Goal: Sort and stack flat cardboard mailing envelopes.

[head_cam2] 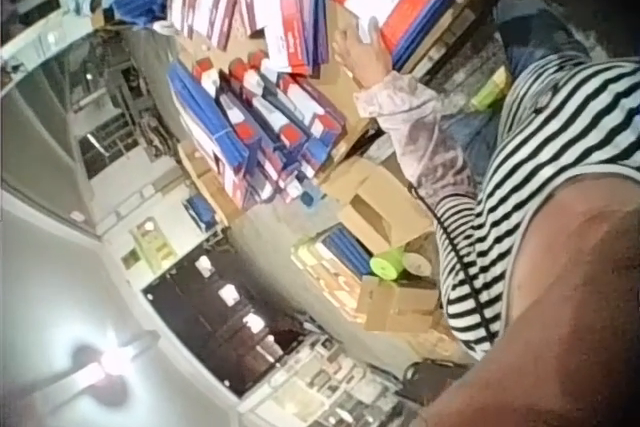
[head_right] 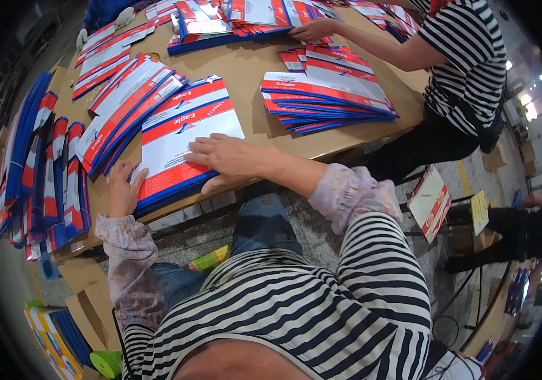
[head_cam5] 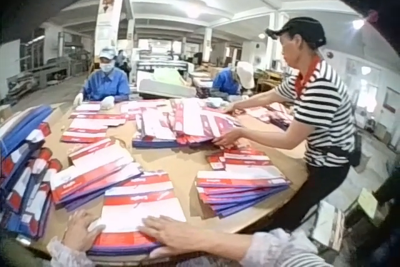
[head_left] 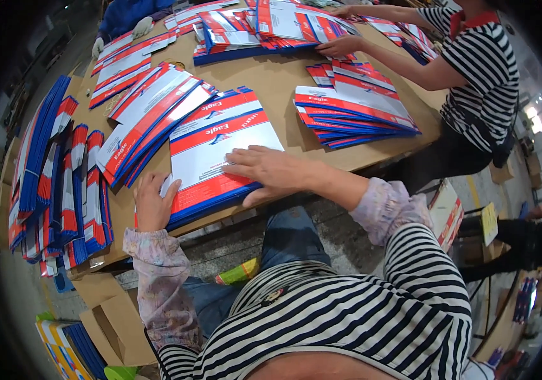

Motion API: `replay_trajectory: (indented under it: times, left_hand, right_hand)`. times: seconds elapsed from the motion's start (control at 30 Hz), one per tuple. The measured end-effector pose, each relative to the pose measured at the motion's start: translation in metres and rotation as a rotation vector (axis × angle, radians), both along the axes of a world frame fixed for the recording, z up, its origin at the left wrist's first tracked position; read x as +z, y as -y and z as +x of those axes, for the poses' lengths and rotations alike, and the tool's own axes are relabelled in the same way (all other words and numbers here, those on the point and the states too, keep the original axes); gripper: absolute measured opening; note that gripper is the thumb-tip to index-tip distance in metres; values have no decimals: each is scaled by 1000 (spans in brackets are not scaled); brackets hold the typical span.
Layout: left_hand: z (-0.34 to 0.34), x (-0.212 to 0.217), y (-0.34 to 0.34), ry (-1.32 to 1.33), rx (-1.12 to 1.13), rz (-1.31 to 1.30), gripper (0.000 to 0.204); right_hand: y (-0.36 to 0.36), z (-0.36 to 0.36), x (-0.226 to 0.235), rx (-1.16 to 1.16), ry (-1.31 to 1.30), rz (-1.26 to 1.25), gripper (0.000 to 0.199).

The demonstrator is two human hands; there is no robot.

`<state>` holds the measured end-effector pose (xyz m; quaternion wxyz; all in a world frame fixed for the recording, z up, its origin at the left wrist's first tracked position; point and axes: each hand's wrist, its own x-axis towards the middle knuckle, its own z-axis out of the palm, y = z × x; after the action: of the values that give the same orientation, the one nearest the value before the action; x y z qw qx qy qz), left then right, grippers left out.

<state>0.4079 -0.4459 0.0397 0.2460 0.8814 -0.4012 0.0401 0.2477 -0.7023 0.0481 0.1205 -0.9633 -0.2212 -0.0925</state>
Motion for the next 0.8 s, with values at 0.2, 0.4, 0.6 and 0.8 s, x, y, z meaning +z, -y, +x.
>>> replay_trajectory:
  times: [0.2,0.4,0.6,0.8]
  left_hand:
    - [1,-1,1,38,-20,-59,35]
    - [16,-14,6,4,-103,-189,27]
    - [28,-17,1,-101,-122,-162,22]
    - [44,-26,2,-193,-146,-138,16]
  right_hand:
    - [-13,5,-16,-79,18,5,81]
    - [-8,8,-17,-92,-23,53,78]
    - [-13,17,-2,-36,-274,68,76]
    - [-14,20,4,-52,-307,-3,69]
